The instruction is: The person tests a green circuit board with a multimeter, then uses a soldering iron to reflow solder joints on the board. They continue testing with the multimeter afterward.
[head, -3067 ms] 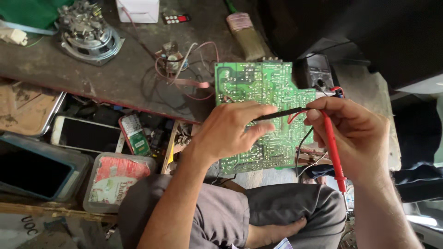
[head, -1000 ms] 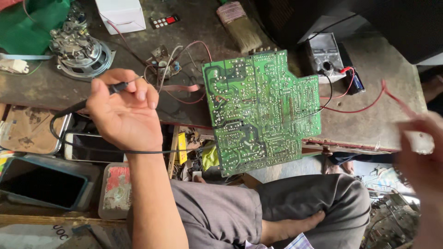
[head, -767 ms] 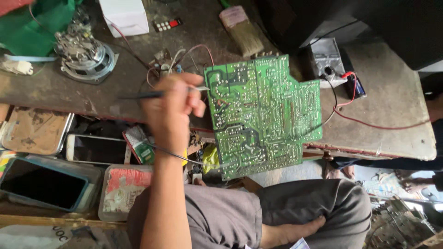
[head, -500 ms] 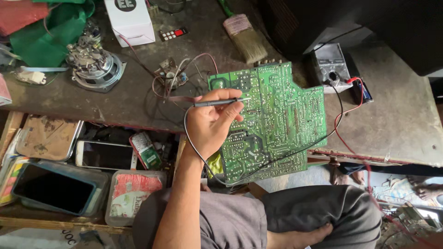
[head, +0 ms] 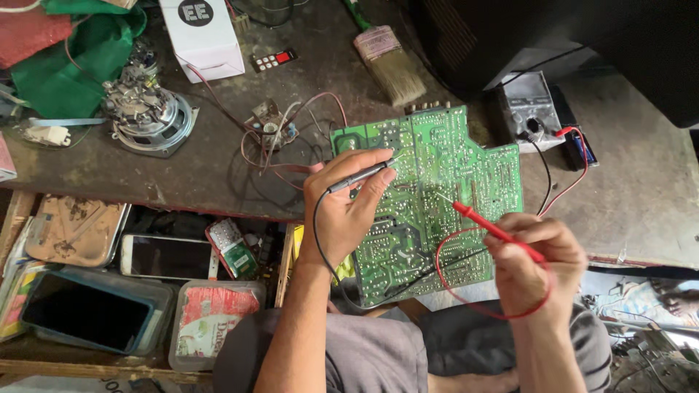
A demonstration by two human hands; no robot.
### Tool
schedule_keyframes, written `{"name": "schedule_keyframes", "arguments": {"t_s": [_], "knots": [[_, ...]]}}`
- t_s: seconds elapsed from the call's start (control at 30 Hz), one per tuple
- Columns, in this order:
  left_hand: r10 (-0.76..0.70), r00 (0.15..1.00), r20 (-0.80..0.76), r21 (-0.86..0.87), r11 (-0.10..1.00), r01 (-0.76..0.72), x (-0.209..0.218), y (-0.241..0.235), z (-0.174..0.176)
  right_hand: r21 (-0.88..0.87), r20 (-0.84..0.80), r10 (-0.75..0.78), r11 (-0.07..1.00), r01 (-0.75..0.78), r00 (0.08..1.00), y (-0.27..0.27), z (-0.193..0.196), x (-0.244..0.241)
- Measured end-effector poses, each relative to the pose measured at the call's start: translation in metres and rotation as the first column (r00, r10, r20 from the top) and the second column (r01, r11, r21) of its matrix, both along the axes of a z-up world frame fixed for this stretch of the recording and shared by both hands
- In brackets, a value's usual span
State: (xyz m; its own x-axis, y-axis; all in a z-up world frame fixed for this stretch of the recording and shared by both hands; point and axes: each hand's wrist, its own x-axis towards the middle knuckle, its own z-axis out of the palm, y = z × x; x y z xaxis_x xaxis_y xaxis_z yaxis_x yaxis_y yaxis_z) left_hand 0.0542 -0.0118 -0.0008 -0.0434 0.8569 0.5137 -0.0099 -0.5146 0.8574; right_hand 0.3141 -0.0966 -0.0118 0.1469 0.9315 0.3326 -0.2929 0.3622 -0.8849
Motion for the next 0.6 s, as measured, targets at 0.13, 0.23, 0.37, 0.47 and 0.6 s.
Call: {"name": "schedule_keyframes", "arguments": {"t_s": [0.13, 0.23, 0.37, 0.47, 0.6], "knots": [[-0.026, 0.976, 0.217, -0.086, 0.995, 0.045, 0.007, 0.006, -0.006, -0.137, -0.169, -0.029, 0.991, 0.005, 0.985, 0.013, -0.008, -0.015], [0.046, 0.96, 0.275, -0.08, 0.997, -0.025, 0.008, 0.007, -0.007, -0.358, -0.277, -0.097, 0.934, -0.009, 0.956, 0.026, -0.01, -0.02], [0.231, 0.965, 0.123, -0.044, 0.973, -0.227, 0.004, 0.005, -0.003, -0.392, -0.463, 0.117, 0.862, -0.322, 0.879, 0.026, -0.014, -0.02], [0.309, 0.951, -0.023, 0.009, 0.951, -0.309, 0.005, 0.006, -0.001, -0.3, -0.585, 0.29, 0.79, -0.535, 0.757, 0.019, -0.018, -0.017], [0.346, 0.924, -0.163, 0.064, 0.938, -0.34, 0.01, 0.01, -0.004, -0.21, -0.607, 0.38, 0.77, -0.602, 0.698, 0.024, -0.017, -0.019]]}}
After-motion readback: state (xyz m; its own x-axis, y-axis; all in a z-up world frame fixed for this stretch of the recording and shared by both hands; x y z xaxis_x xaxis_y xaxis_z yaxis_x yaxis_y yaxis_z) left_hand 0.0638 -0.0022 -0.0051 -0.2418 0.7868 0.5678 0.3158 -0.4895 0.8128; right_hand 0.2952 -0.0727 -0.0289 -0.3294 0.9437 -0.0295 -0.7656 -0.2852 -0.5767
